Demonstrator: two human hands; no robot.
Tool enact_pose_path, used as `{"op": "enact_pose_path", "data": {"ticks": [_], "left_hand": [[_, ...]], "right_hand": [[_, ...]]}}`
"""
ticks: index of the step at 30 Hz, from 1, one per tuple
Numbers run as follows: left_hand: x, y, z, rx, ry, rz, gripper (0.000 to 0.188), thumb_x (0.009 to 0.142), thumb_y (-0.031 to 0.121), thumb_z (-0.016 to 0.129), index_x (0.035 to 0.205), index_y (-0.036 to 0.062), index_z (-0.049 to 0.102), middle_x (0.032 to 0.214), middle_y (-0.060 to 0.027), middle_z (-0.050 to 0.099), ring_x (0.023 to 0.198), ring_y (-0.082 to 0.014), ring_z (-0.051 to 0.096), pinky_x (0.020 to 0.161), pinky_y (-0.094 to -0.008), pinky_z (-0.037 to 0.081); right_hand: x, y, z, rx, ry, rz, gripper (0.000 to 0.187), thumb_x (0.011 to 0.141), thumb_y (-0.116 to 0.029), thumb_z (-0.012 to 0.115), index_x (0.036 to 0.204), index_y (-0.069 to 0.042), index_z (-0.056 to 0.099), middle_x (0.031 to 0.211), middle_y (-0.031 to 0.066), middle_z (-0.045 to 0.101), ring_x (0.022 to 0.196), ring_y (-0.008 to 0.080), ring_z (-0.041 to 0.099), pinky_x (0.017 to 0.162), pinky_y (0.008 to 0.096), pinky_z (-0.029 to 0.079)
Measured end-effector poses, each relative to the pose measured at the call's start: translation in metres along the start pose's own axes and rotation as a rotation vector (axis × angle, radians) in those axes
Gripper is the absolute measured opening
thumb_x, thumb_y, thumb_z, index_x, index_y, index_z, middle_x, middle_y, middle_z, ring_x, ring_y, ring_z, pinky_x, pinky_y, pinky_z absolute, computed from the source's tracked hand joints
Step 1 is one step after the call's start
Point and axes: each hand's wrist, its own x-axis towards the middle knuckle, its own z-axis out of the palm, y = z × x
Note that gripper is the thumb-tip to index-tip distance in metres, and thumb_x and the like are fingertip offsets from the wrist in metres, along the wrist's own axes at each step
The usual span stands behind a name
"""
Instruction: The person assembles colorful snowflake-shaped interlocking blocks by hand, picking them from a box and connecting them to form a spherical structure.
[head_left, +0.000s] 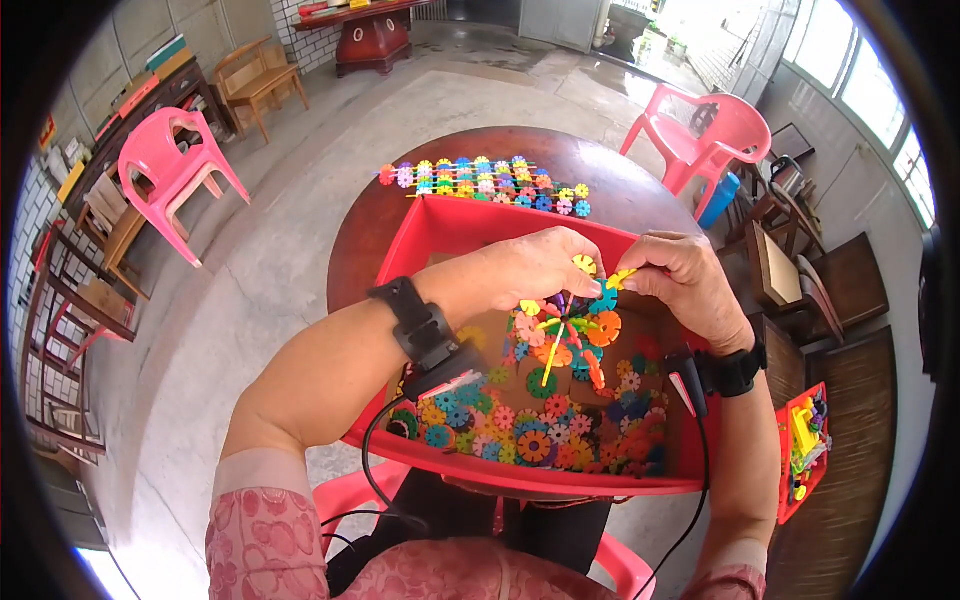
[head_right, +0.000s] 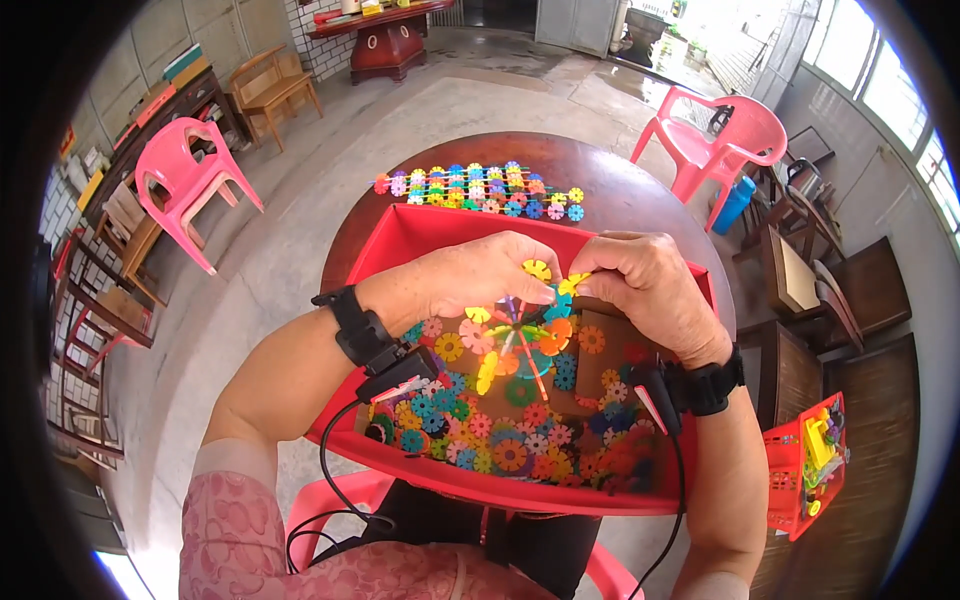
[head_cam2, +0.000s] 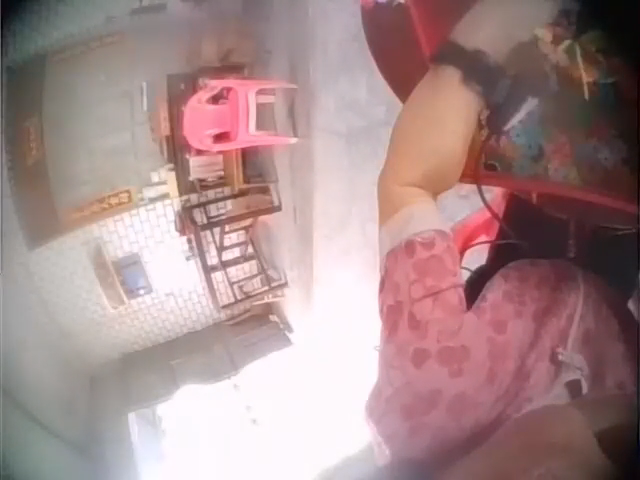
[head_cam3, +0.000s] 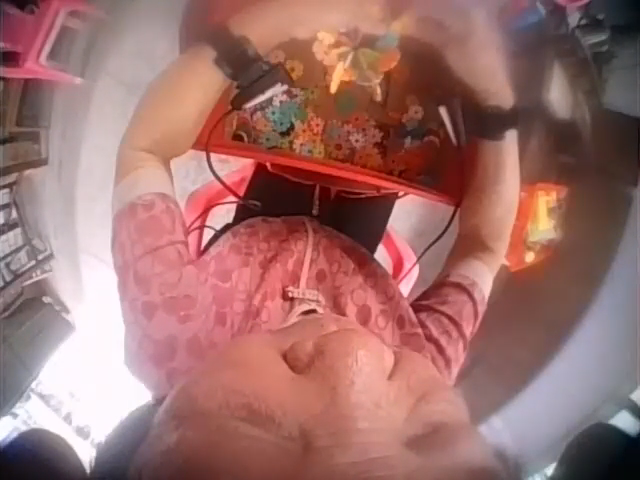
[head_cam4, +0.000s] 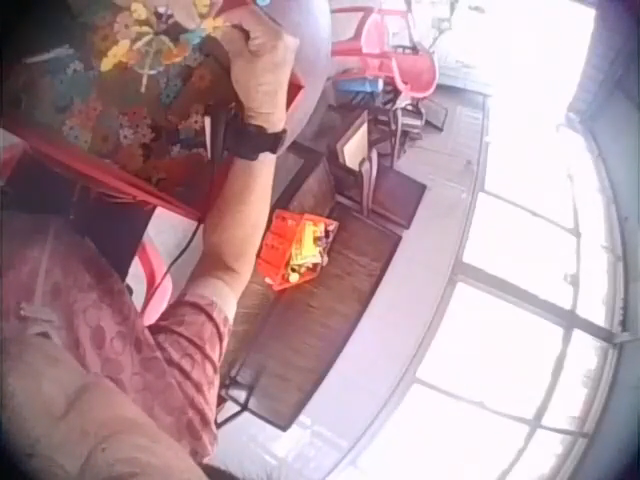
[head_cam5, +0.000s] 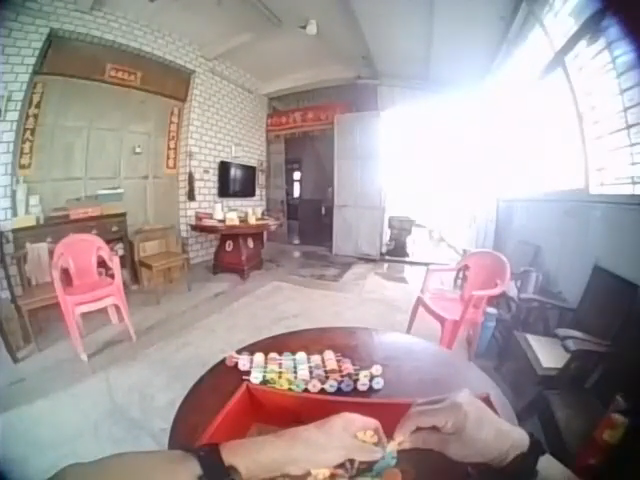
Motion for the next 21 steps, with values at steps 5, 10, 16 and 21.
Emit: {"op": "enact_pose_path", "data": {"ticks": [5, 10, 16, 21], "left_hand": [[-0.001, 0.002, 0.008, 0.021, 0.042, -0.032, 0.022, 0.081, 0.01, 0.063, 0.1, -0.001, 0.059, 0.083, -0.0047, 0.056, 0.074, -0.0104, 0.052, 0.063, -0.026, 0.042], [-0.003, 0.0, 0.001, 0.076, -0.005, 0.069, 0.02, 0.08, 0.008, 0.062, 0.097, -0.0012, 0.06, 0.08, -0.004, 0.056, 0.073, -0.0101, 0.051, 0.064, -0.0261, 0.042], [0.001, -0.004, -0.001, 0.087, 0.024, 0.012, 0.018, 0.078, 0.006, 0.062, 0.094, -0.0009, 0.061, 0.077, -0.0028, 0.056, 0.07, -0.0091, 0.051, 0.063, -0.0254, 0.043], [0.002, -0.005, -0.008, 0.116, -0.002, 0.074, 0.016, 0.078, 0.006, 0.063, 0.093, -0.0003, 0.061, 0.078, -0.0021, 0.058, 0.07, -0.0087, 0.052, 0.062, -0.024, 0.043]], "right_hand": [[-0.001, -0.001, -0.003, 0.035, -0.066, 0.029, 0.01, 0.071, -0.001, 0.064, 0.08, 0.001, 0.059, 0.073, 0.0143, 0.059, 0.066, 0.0301, 0.059, 0.059, 0.0335, 0.045], [0.001, -0.006, -0.001, 0.049, -0.081, -0.002, 0.01, 0.071, -0.002, 0.065, 0.078, 0.001, 0.058, 0.071, 0.0142, 0.057, 0.065, 0.0311, 0.057, 0.058, 0.0346, 0.044], [0.001, 0.003, 0.006, 0.017, -0.069, -0.04, 0.011, 0.072, -0.003, 0.065, 0.078, 0.0, 0.057, 0.071, 0.0142, 0.057, 0.066, 0.0315, 0.057, 0.058, 0.0355, 0.044], [0.003, -0.001, 0.008, -0.003, -0.067, -0.09, 0.011, 0.072, -0.002, 0.064, 0.08, 0.0, 0.057, 0.072, 0.0142, 0.057, 0.07, 0.032, 0.057, 0.062, 0.0359, 0.045]]}}
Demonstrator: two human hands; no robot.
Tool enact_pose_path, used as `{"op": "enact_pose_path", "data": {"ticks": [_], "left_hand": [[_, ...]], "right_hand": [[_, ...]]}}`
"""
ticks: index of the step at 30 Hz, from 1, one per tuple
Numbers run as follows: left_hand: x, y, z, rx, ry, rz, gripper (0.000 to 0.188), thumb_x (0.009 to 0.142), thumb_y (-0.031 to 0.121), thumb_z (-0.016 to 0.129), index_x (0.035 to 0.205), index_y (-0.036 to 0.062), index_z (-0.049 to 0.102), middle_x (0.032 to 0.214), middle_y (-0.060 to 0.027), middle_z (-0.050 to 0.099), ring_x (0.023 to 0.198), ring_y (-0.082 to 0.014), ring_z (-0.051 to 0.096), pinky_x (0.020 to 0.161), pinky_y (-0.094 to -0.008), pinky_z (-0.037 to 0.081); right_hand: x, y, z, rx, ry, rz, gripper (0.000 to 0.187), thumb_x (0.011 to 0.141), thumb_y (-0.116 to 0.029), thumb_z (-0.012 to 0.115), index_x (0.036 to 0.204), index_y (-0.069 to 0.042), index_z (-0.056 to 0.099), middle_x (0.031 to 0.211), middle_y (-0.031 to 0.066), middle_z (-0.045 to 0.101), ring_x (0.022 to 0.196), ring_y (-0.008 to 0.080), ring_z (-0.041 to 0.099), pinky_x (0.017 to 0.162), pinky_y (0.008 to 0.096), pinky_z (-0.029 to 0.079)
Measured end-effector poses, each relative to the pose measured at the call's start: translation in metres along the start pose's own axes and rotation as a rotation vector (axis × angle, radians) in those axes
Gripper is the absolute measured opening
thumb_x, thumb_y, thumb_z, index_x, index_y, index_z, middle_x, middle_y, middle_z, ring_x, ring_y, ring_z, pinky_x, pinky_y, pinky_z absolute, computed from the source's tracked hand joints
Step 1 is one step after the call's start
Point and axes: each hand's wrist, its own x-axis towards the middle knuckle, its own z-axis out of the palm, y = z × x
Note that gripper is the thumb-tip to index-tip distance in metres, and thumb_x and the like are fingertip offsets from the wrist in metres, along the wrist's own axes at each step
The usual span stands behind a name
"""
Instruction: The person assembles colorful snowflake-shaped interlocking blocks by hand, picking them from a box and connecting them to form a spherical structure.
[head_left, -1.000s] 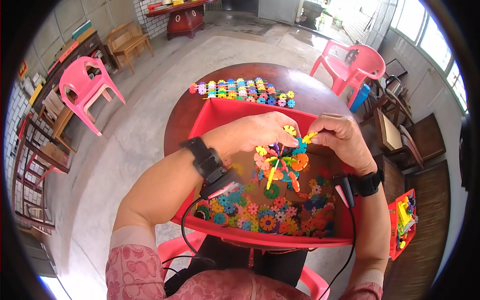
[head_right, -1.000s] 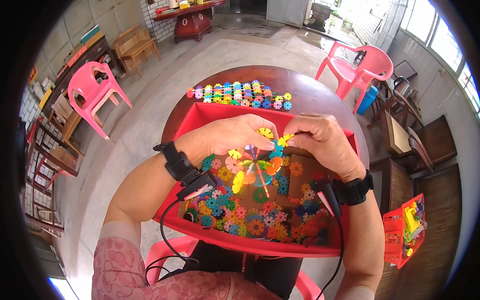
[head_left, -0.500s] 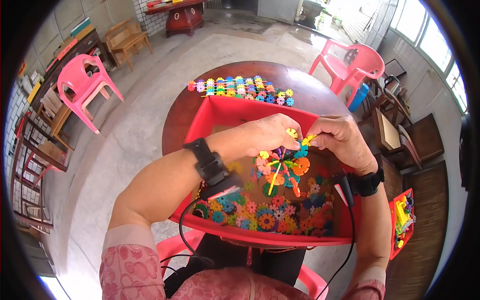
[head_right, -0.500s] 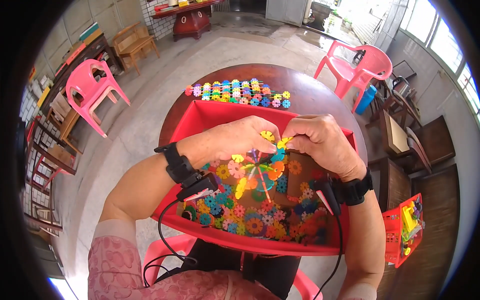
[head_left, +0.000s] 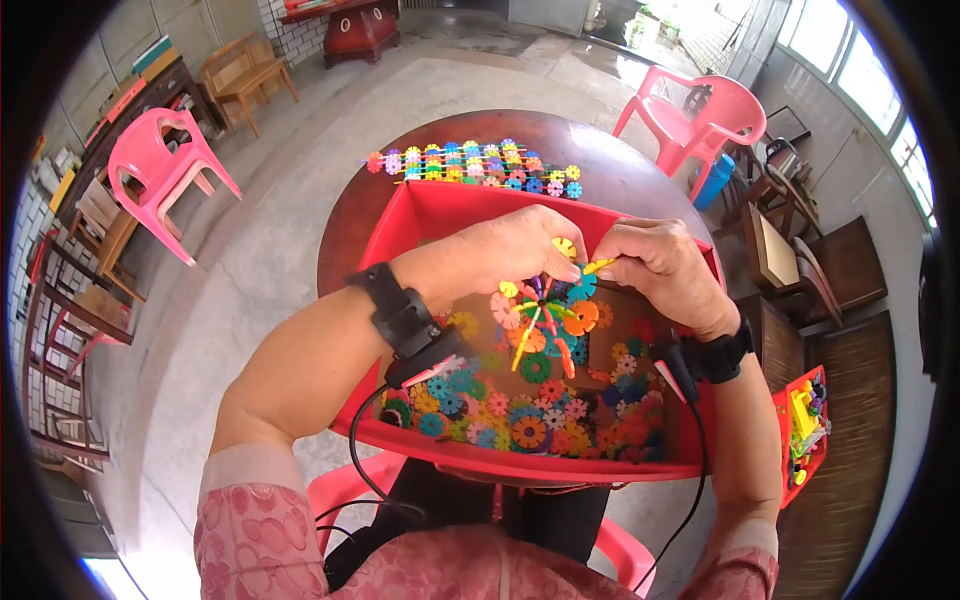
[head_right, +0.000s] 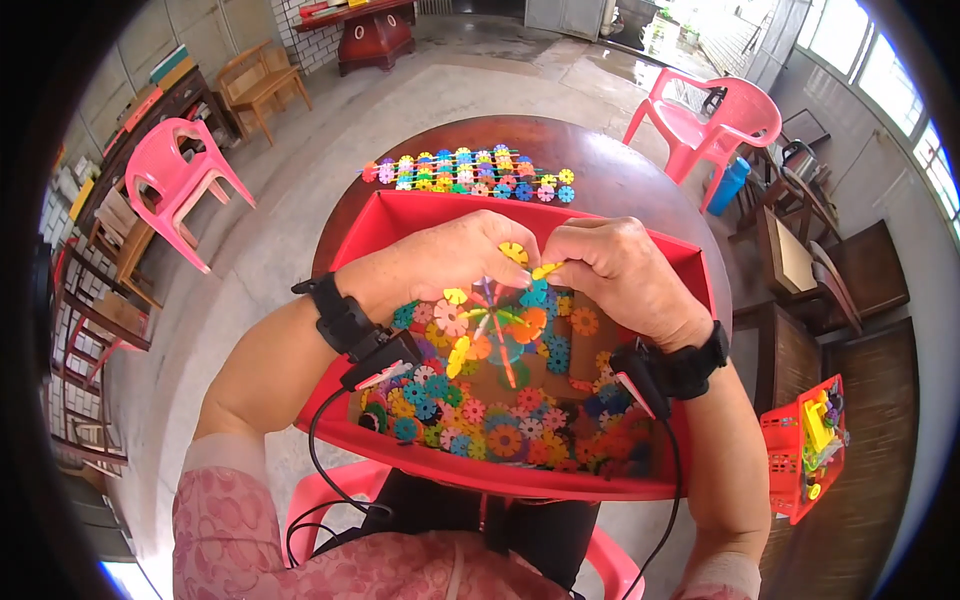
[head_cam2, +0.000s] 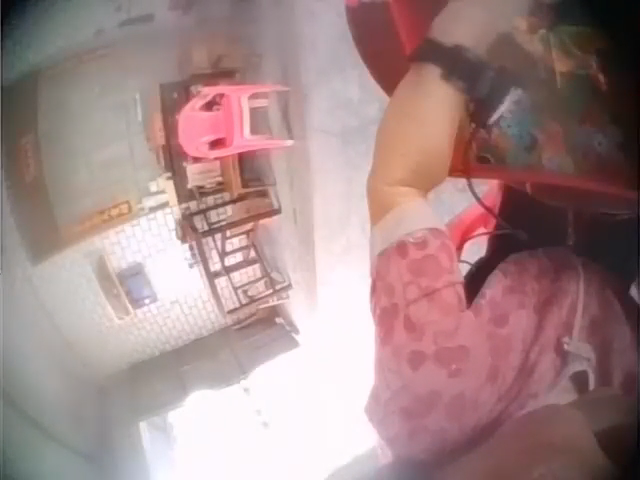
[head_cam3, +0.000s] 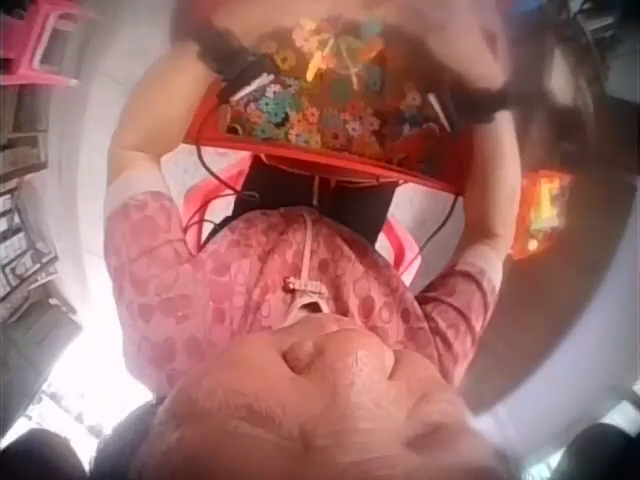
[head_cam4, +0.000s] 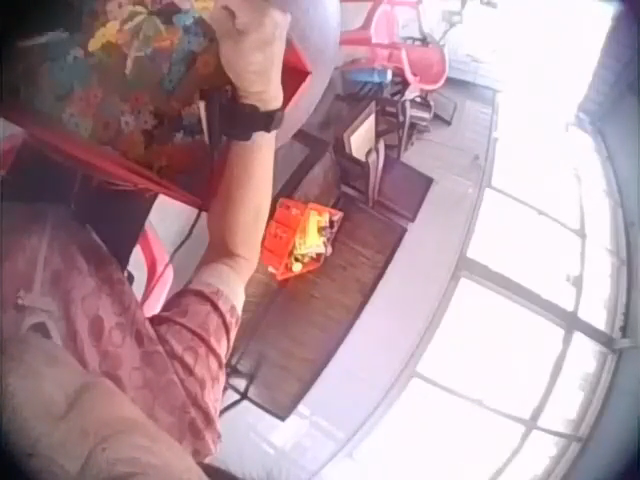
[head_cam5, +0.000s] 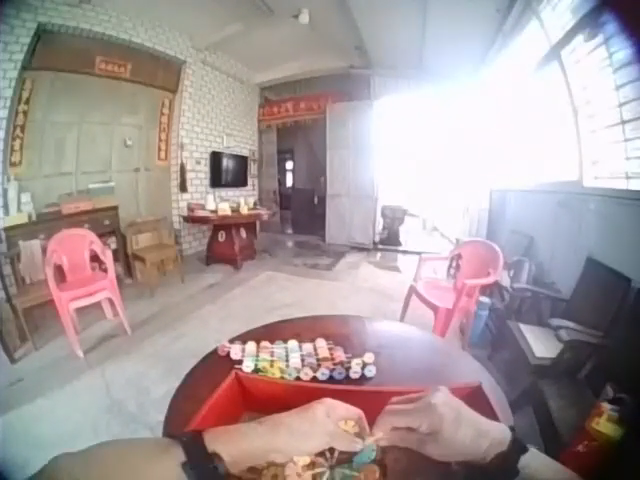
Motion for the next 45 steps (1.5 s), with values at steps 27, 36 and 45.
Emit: {"op": "enact_pose_path", "data": {"ticks": [27, 36, 45], "left_hand": [[0.01, 0.004, 0.019, -0.295, 0.332, 0.415, 0.024, 0.089, 0.022, 0.056, 0.107, 0.0066, 0.052, 0.103, -0.0001, 0.05, 0.096, -0.009, 0.047, 0.086, -0.024, 0.039], [0.0, 0.008, -0.004, -0.745, 0.143, -0.091, 0.04, 0.086, 0.036, 0.06, 0.118, 0.0156, 0.046, 0.116, -0.0035, 0.049, 0.105, -0.0242, 0.05, 0.08, -0.0508, 0.046], [-0.003, 0.02, 0.007, -0.717, 0.178, 0.151, 0.049, 0.083, 0.017, 0.057, 0.127, 0.0135, 0.037, 0.11, -0.0018, 0.046, 0.097, -0.0142, 0.05, 0.073, -0.0466, 0.051]], "right_hand": [[-0.004, 0.002, -0.004, 0.183, 0.29, 0.24, 0.014, 0.083, 0.0, 0.049, 0.096, -0.002, 0.047, 0.069, 0.0131, 0.056, 0.057, 0.0235, 0.057, 0.055, 0.0318, 0.044], [-0.006, -0.018, -0.012, -0.164, 0.365, 0.028, 0.015, 0.083, -0.002, 0.054, 0.098, -0.002, 0.049, 0.076, 0.0194, 0.057, 0.073, 0.0383, 0.057, 0.061, 0.0406, 0.043], [-0.008, -0.024, -0.013, -0.305, 0.36, 0.072, 0.011, 0.083, -0.005, 0.058, 0.092, -0.003, 0.052, 0.07, 0.018, 0.055, 0.066, 0.0374, 0.056, 0.055, 0.0403, 0.042]]}}
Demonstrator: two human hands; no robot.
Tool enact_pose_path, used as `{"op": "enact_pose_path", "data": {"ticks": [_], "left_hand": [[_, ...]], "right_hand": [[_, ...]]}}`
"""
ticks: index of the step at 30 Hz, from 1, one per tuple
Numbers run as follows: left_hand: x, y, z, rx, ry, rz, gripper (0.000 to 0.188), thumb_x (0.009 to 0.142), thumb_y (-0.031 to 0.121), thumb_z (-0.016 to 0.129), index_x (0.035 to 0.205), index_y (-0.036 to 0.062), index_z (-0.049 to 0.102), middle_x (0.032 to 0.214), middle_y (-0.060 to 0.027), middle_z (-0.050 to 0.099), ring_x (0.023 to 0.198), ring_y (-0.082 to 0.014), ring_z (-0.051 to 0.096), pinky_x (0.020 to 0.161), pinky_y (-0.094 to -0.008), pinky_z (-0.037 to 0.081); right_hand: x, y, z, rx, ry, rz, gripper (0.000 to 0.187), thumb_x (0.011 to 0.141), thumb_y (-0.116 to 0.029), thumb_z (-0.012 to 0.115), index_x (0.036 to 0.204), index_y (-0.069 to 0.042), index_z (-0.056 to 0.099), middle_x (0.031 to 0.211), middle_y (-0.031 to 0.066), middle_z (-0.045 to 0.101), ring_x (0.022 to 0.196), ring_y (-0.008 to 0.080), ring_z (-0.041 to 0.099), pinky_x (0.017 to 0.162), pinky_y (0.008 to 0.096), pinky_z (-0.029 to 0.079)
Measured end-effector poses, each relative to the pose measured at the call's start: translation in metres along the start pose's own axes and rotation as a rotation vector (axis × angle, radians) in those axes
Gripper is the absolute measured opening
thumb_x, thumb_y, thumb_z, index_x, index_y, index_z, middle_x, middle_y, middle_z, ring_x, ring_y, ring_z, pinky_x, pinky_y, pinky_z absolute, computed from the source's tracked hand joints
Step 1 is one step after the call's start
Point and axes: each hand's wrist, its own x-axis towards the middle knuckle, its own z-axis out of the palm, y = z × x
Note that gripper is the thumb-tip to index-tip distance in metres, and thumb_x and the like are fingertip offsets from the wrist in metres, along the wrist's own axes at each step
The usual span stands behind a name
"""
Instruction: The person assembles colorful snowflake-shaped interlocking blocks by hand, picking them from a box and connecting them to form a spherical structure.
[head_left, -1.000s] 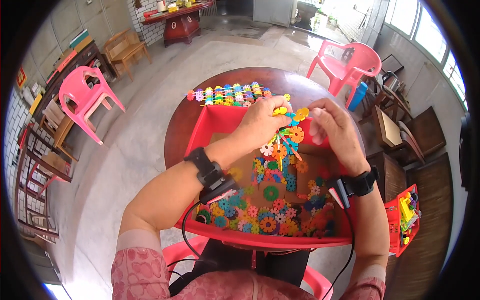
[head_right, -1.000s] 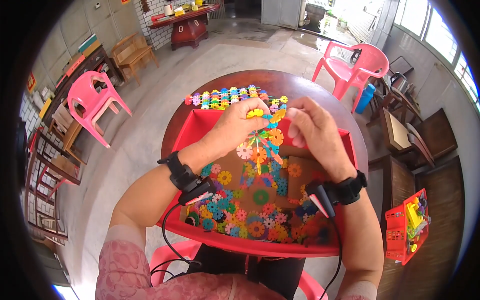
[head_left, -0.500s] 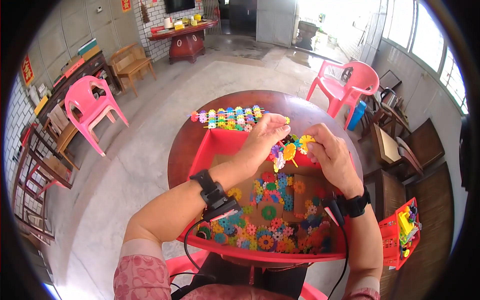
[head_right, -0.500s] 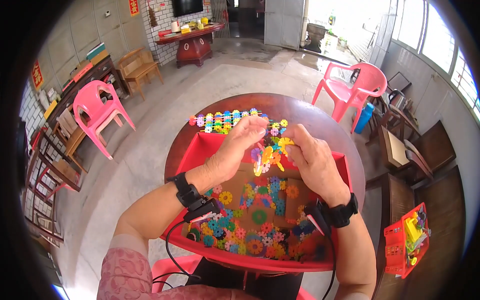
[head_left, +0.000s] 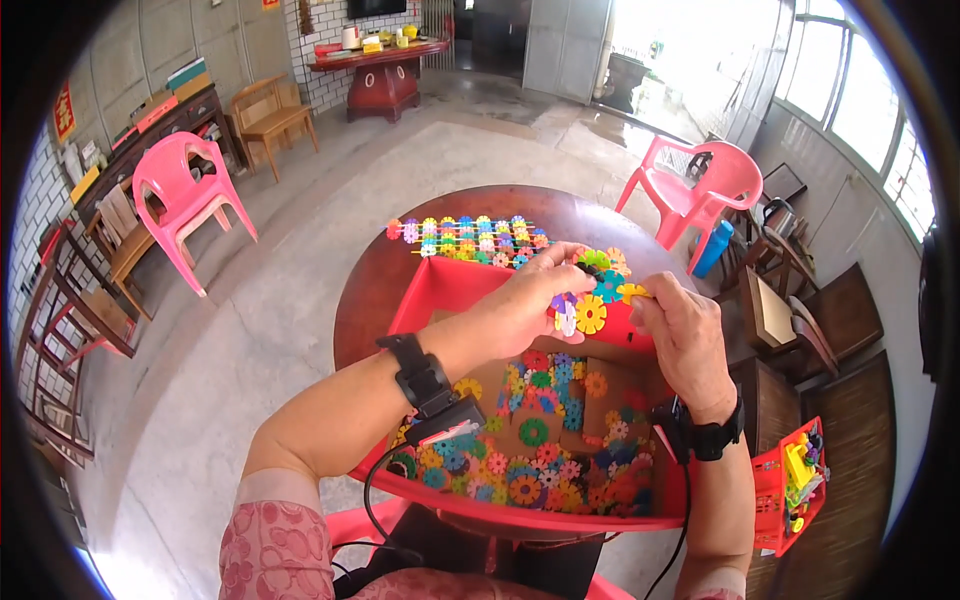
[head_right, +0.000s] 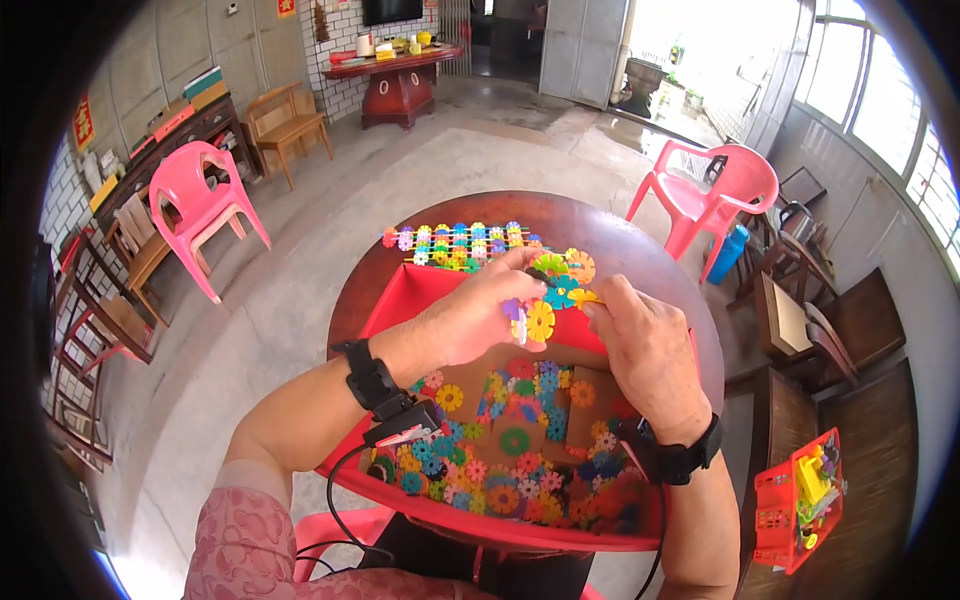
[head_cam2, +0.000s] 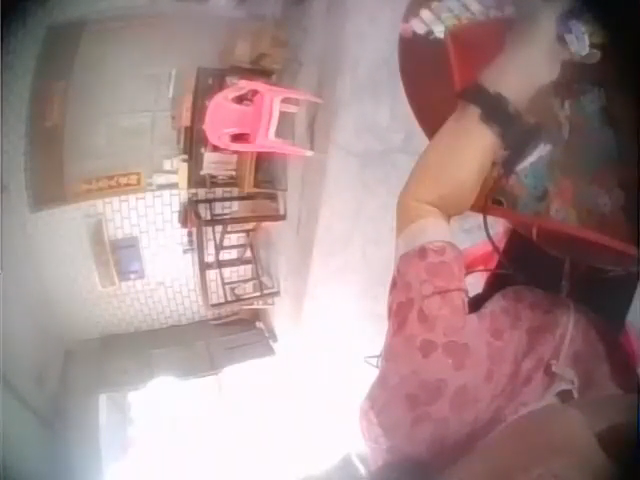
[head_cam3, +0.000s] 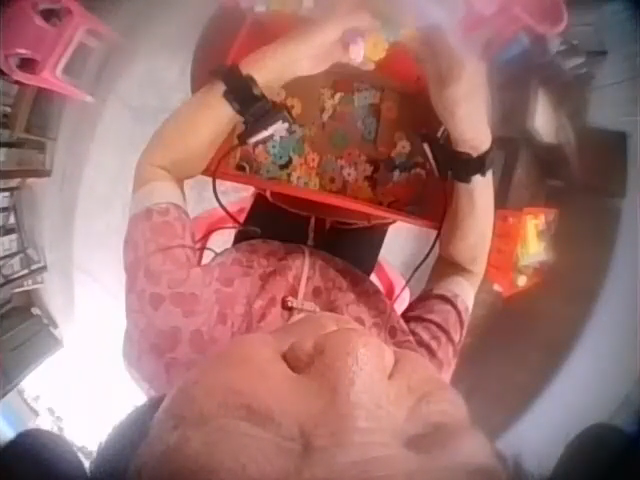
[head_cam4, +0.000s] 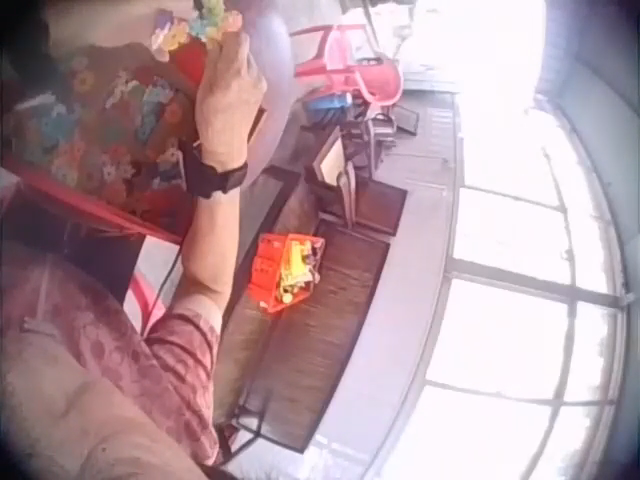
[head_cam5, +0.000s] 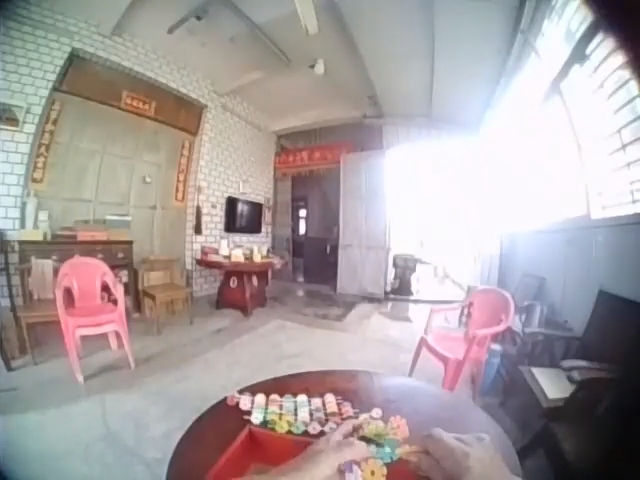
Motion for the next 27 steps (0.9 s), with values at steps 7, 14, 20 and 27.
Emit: {"op": "enact_pose_path", "data": {"ticks": [7, 14, 20, 27], "left_hand": [[0.0, -0.001, 0.006, -0.113, -0.038, 0.151, 0.036, 0.085, 0.007, 0.053, 0.12, 0.0142, 0.045, 0.109, 0.0018, 0.048, 0.097, -0.0097, 0.048, 0.079, -0.0395, 0.048], [-0.003, 0.001, 0.007, -0.003, -0.027, 0.221, 0.036, 0.087, 0.004, 0.05, 0.12, 0.0146, 0.044, 0.116, 0.0013, 0.048, 0.098, -0.009, 0.049, 0.076, -0.0326, 0.047], [-0.006, -0.006, 0.012, 0.011, -0.019, 0.165, 0.037, 0.087, 0.008, 0.051, 0.122, 0.0163, 0.041, 0.111, 0.0013, 0.048, 0.097, -0.0099, 0.048, 0.074, -0.0361, 0.047], [-0.005, -0.004, 0.008, 0.066, 0.019, 0.096, 0.036, 0.088, 0.013, 0.053, 0.121, 0.0151, 0.041, 0.106, -0.0004, 0.047, 0.093, -0.0124, 0.049, 0.075, -0.0408, 0.049]], "right_hand": [[-0.001, -0.004, 0.003, -0.026, 0.08, -0.021, 0.011, 0.082, -0.003, 0.059, 0.088, -0.002, 0.049, 0.067, 0.0176, 0.052, 0.062, 0.0371, 0.054, 0.053, 0.0402, 0.041], [-0.001, -0.012, 0.005, -0.091, 0.116, -0.088, 0.012, 0.08, 0.0, 0.059, 0.085, -0.002, 0.048, 0.066, 0.0176, 0.051, 0.06, 0.0374, 0.052, 0.052, 0.04, 0.04], [-0.002, -0.014, 0.007, -0.147, 0.128, -0.074, 0.011, 0.081, 0.0, 0.057, 0.084, -0.002, 0.047, 0.065, 0.017, 0.05, 0.058, 0.0363, 0.051, 0.052, 0.0396, 0.041], [-0.001, -0.006, 0.009, -0.094, 0.077, -0.059, 0.009, 0.083, -0.003, 0.056, 0.085, -0.002, 0.048, 0.067, 0.0178, 0.051, 0.062, 0.0379, 0.053, 0.053, 0.0411, 0.041]]}}
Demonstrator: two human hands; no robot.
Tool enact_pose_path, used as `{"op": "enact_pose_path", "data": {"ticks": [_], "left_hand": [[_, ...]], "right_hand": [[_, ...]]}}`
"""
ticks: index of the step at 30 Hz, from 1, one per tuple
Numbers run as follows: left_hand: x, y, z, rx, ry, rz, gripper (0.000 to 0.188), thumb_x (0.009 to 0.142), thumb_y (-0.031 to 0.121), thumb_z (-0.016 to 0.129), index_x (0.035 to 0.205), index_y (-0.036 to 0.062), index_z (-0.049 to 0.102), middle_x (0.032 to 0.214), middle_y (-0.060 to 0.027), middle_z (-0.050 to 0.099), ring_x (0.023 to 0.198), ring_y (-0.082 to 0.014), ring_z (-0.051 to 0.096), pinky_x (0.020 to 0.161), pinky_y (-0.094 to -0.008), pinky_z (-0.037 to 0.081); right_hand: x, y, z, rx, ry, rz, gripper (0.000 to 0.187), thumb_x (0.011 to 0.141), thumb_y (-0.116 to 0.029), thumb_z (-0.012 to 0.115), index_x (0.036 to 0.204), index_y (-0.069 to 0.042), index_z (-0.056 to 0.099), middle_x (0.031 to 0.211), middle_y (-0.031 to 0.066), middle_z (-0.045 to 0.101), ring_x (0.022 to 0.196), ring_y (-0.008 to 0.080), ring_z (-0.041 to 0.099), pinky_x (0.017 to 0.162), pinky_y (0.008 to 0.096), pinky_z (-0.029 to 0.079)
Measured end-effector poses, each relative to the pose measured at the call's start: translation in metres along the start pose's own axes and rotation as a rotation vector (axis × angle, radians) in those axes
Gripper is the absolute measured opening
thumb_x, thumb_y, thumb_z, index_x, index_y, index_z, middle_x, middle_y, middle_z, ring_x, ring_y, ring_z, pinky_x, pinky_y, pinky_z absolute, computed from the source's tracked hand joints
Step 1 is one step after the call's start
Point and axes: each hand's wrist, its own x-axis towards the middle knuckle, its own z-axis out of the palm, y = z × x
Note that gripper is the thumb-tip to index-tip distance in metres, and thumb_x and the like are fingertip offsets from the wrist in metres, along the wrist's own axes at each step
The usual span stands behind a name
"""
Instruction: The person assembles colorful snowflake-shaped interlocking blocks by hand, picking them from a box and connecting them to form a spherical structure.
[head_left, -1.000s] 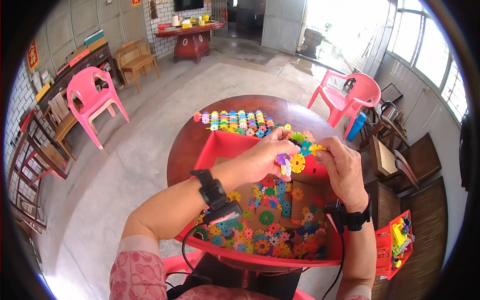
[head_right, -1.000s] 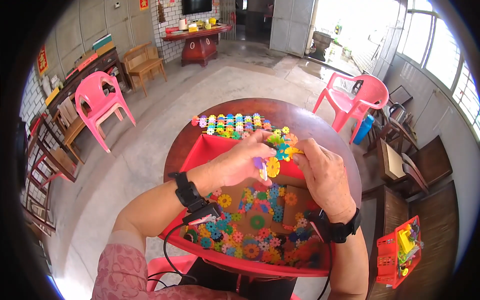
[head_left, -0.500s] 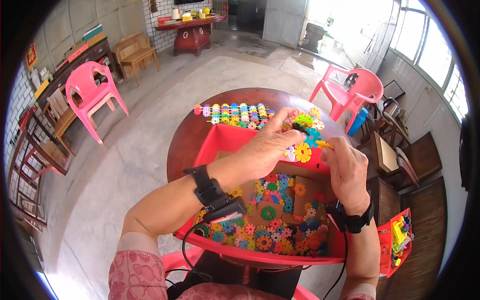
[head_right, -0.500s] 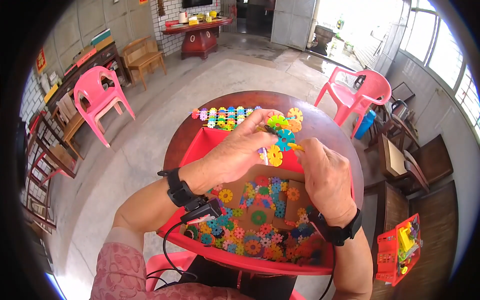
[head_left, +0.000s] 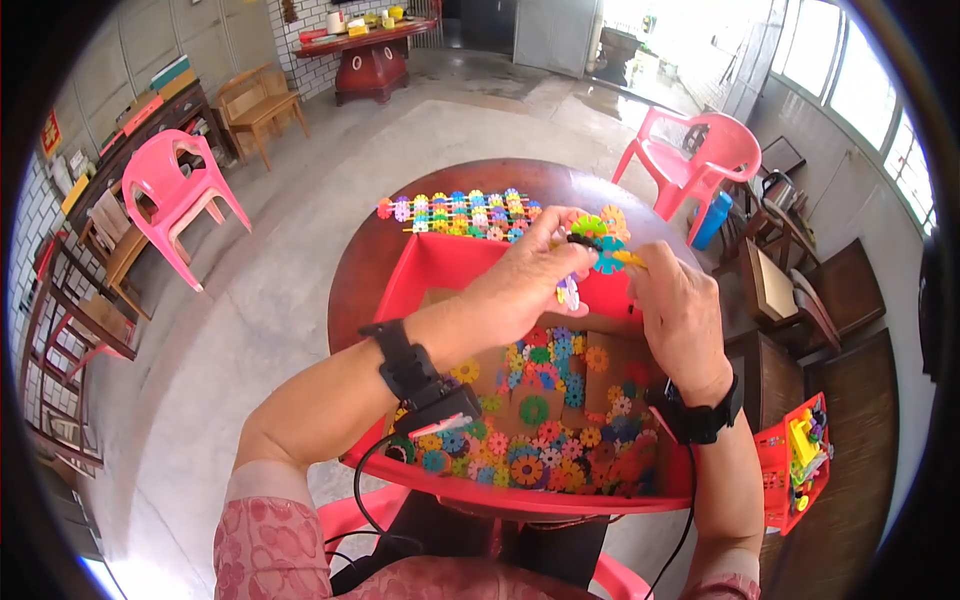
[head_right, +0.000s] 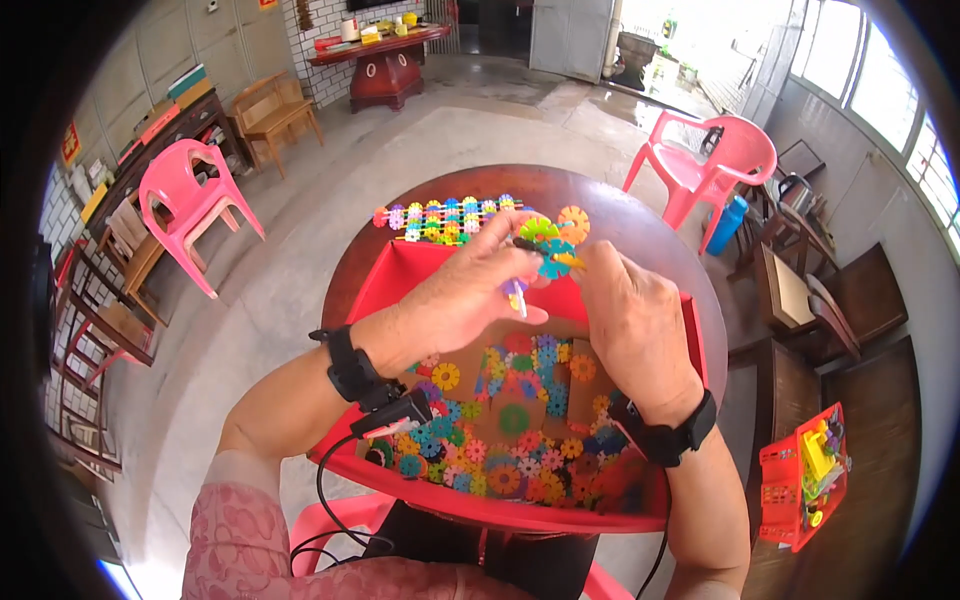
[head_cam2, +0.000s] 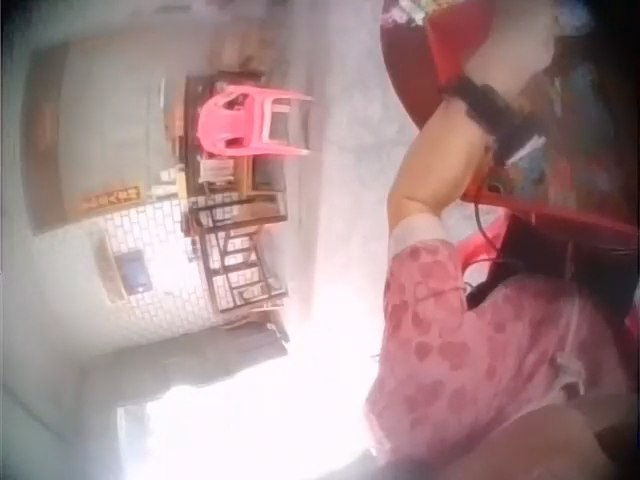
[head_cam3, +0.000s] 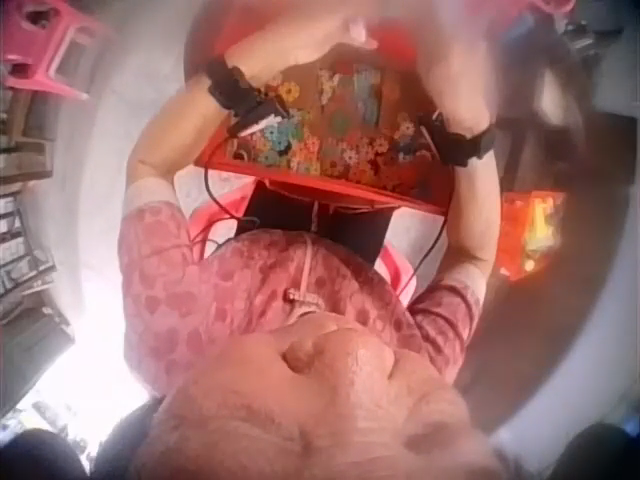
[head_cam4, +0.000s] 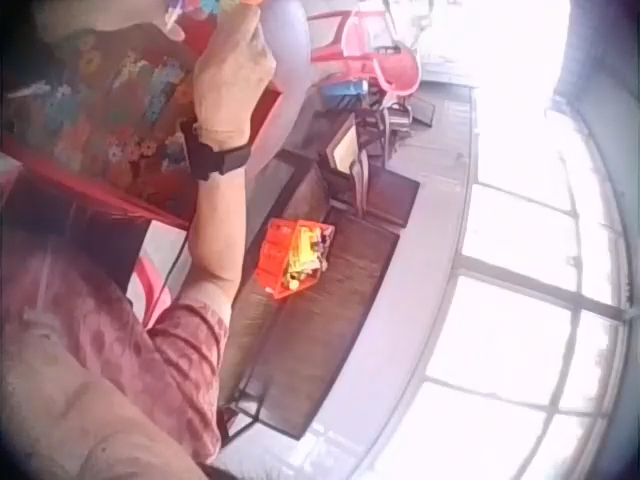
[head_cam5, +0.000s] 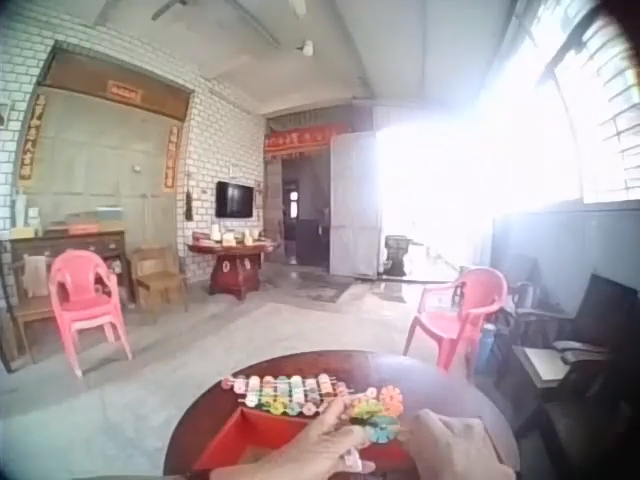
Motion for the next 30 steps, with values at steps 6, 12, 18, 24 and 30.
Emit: {"op": "enact_pose_path", "data": {"ticks": [6, 12, 18, 24, 30], "left_hand": [[0.007, 0.0, -0.013, 0.189, -0.012, -0.024, 0.055, 0.088, 0.026, 0.059, 0.133, 0.0074, 0.033, 0.108, -0.0034, 0.047, 0.098, -0.014, 0.05, 0.073, -0.0347, 0.049], [0.006, 0.01, -0.013, 0.782, -0.236, 0.28, 0.086, 0.074, 0.031, 0.075, 0.139, 0.0082, 0.025, 0.119, -0.0066, 0.041, 0.107, -0.0159, 0.048, 0.081, -0.0295, 0.046], [0.02, -0.008, -0.022, 1.199, -0.011, 0.738, 0.063, 0.072, 0.003, 0.068, 0.129, 0.0106, 0.043, 0.11, -0.0073, 0.054, 0.109, -0.0193, 0.051, 0.095, -0.0314, 0.039], [0.017, 0.015, -0.017, 0.82, 0.221, 0.353, 0.031, 0.079, 0.008, 0.055, 0.11, 0.0082, 0.053, 0.088, -0.006, 0.057, 0.08, -0.0118, 0.054, 0.072, -0.0243, 0.043], [0.024, 0.004, -0.029, 0.378, 0.193, 0.125, 0.028, 0.083, 0.012, 0.061, 0.109, 0.0082, 0.053, 0.089, -0.0019, 0.062, 0.074, -0.0107, 0.062, 0.05, -0.027, 0.05]], "right_hand": [[-0.002, 0.01, 0.009, 0.203, -0.017, 0.239, 0.011, 0.081, -0.007, 0.058, 0.08, 0.0, 0.05, 0.063, 0.0196, 0.052, 0.06, 0.0387, 0.052, 0.051, 0.0397, 0.041], [0.001, 0.028, 0.001, 0.566, -0.052, 0.603, 0.019, 0.085, -0.014, 0.053, 0.071, -0.001, 0.054, 0.055, 0.0027, 0.054, 0.046, 0.0083, 0.049, 0.045, 0.0229, 0.038], [-0.002, 0.037, 0.004, 0.843, -0.088, 0.639, 0.024, 0.088, -0.023, 0.052, 0.078, -0.002, 0.056, 0.064, 0.0027, 0.057, 0.052, 0.0081, 0.053, 0.05, 0.0207, 0.041], [-0.006, 0.041, -0.006, 0.838, -0.507, 0.671, 0.029, 0.087, -0.034, 0.057, 0.084, -0.005, 0.061, 0.071, 0.0031, 0.062, 0.056, 0.0065, 0.055, 0.054, 0.0183, 0.044], [-0.077, 0.06, 0.079, 0.199, -1.256, -0.058, 0.028, 0.064, -0.022, 0.072, 0.085, -0.005, 0.064, 0.075, 0.0119, 0.064, 0.064, 0.0283, 0.062, 0.058, 0.0347, 0.051]]}}
